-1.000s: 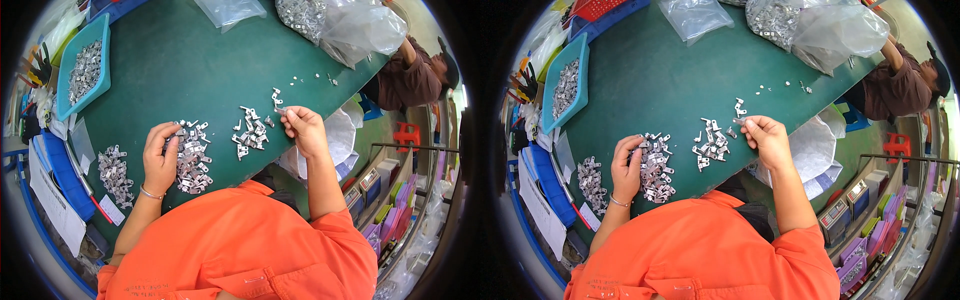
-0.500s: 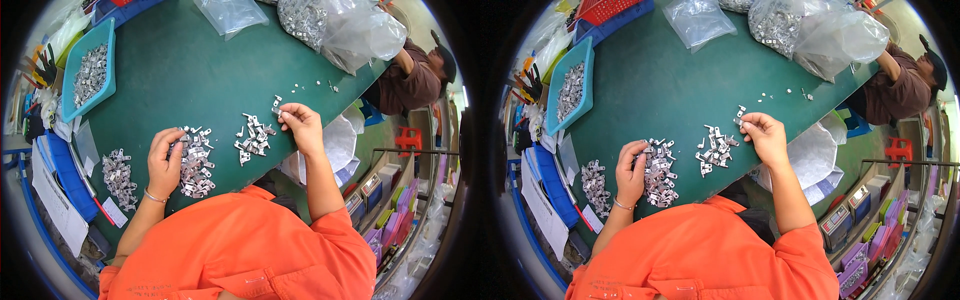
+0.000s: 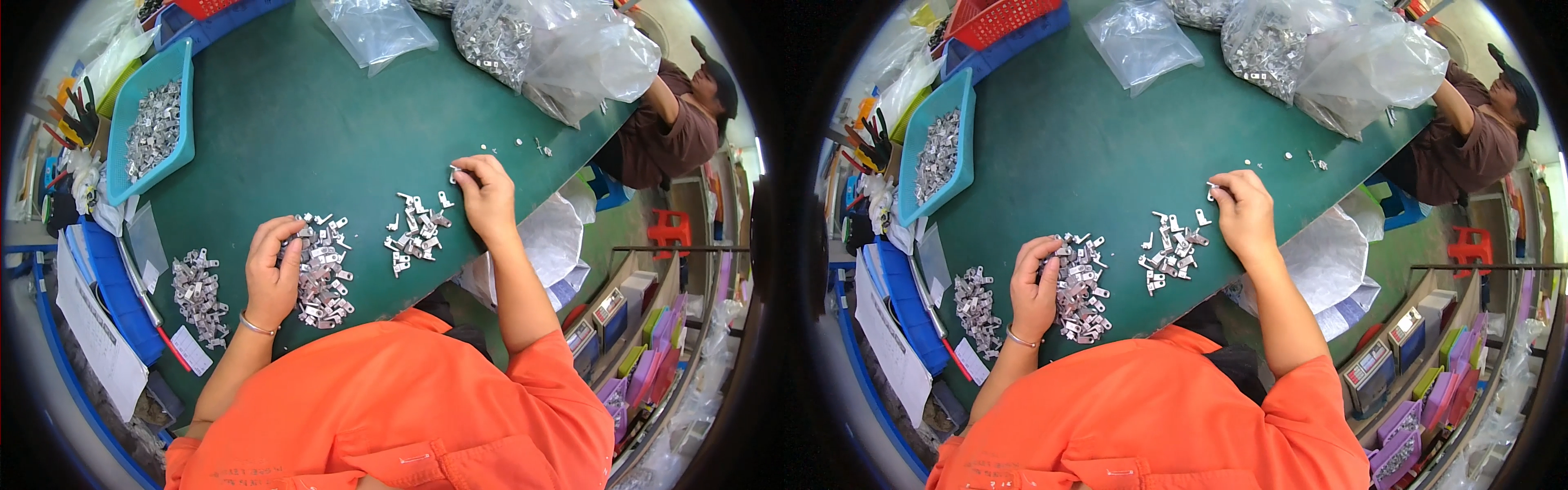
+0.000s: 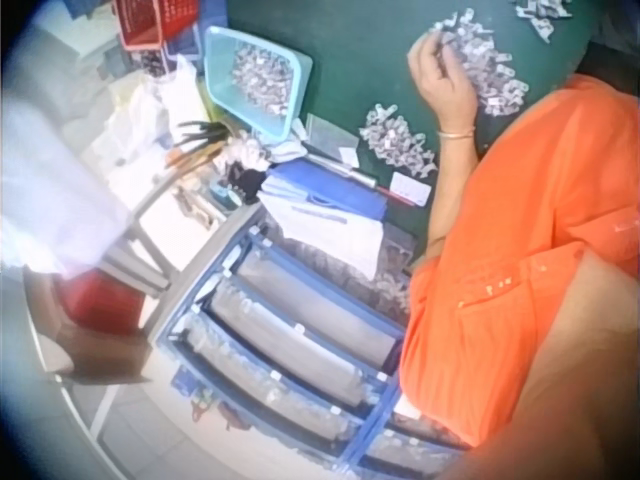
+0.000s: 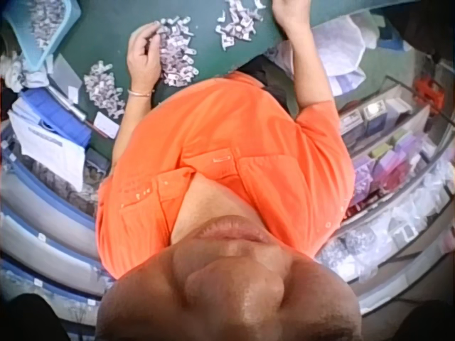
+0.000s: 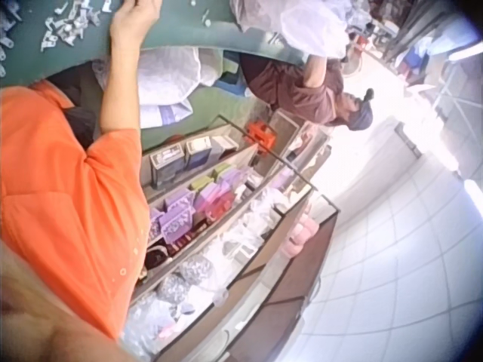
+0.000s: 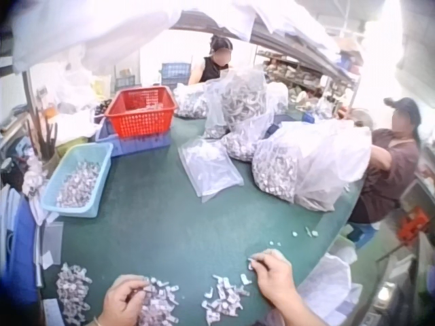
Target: The person sits at a green workbench and assembles small silver metal hardware components by hand. They pick up individual pieces from a pile, fit them together, and place the assembled units into a light blue plastic basket. The process is repetitive and involves handling small parts one by one.
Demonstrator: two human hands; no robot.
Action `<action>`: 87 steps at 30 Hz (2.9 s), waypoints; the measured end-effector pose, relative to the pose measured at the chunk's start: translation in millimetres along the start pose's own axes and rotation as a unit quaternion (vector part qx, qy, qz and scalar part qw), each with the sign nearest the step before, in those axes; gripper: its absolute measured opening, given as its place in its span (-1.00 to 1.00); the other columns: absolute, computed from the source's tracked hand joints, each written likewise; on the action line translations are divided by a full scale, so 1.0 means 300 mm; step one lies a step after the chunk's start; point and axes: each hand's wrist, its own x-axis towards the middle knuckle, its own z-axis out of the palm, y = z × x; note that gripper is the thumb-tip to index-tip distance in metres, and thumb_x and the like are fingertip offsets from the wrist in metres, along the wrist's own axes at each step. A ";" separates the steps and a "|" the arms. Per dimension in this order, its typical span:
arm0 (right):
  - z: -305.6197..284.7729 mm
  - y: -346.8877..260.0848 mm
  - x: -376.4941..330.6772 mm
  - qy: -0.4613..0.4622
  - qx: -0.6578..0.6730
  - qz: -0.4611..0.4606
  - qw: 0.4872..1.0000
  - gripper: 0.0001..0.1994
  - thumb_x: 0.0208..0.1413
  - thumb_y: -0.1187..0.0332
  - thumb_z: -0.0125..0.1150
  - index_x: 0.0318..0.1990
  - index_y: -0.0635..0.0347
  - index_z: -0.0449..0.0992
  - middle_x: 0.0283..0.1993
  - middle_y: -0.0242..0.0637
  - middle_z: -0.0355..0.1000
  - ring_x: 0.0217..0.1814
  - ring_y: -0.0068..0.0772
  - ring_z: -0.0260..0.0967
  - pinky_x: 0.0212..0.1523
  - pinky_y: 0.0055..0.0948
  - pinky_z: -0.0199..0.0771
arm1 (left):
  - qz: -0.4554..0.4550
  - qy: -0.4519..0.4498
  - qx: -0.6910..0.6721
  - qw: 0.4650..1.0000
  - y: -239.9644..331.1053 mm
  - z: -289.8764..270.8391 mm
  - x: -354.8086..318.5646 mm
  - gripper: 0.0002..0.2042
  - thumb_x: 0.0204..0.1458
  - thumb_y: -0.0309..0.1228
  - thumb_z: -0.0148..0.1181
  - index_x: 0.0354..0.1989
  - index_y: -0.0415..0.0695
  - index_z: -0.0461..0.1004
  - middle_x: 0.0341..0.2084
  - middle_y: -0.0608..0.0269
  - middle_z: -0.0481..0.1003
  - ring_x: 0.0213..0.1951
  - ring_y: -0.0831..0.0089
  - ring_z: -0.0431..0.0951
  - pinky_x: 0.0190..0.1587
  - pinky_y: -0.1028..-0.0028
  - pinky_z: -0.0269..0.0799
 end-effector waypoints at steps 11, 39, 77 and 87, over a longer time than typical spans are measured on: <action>-0.050 -0.012 -0.110 -0.107 0.590 0.179 0.780 -0.84 0.05 0.70 0.15 -0.21 0.37 0.49 -0.12 -0.10 0.46 -0.21 -0.41 0.47 -0.14 -0.49 0.53 | 0.004 0.009 0.001 1.000 -0.001 0.004 -0.003 -0.83 0.06 -0.58 0.08 -0.18 -0.26 0.51 -0.17 0.06 0.48 -0.11 0.23 0.50 -0.04 0.41 0.38; 0.092 -0.142 -0.093 -0.165 -0.045 -0.262 0.950 -0.64 -0.10 0.38 0.26 -0.06 0.10 0.48 -0.02 -0.24 0.32 0.06 -0.09 0.24 0.00 -0.12 0.22 | 0.011 0.014 -0.004 1.000 0.006 0.002 -0.004 -0.83 0.02 -0.56 0.11 -0.21 -0.24 0.52 -0.19 0.02 0.49 -0.12 0.15 0.50 -0.03 0.34 0.38; -0.074 0.008 0.018 0.073 0.452 0.183 0.870 -0.84 0.00 0.37 0.37 -0.29 0.23 0.58 -0.43 -0.42 0.46 -0.45 -0.60 0.38 -0.44 -0.58 0.38 | 0.009 0.003 0.033 0.999 -0.055 0.008 -0.017 -0.84 0.13 -0.54 0.02 -0.17 -0.28 0.48 -0.15 0.11 0.47 -0.06 0.31 0.46 0.05 0.41 0.32; -0.338 0.451 -0.317 0.343 0.685 0.327 0.553 -0.88 0.07 0.39 0.20 -0.27 0.18 0.44 -0.36 -0.25 0.46 -0.32 -0.40 0.42 -0.41 -0.39 0.46 | -0.010 -0.015 0.044 0.999 -0.040 0.008 -0.009 -0.80 0.19 -0.51 -0.03 -0.10 -0.31 0.46 -0.10 0.15 0.45 -0.03 0.38 0.44 0.09 0.44 0.28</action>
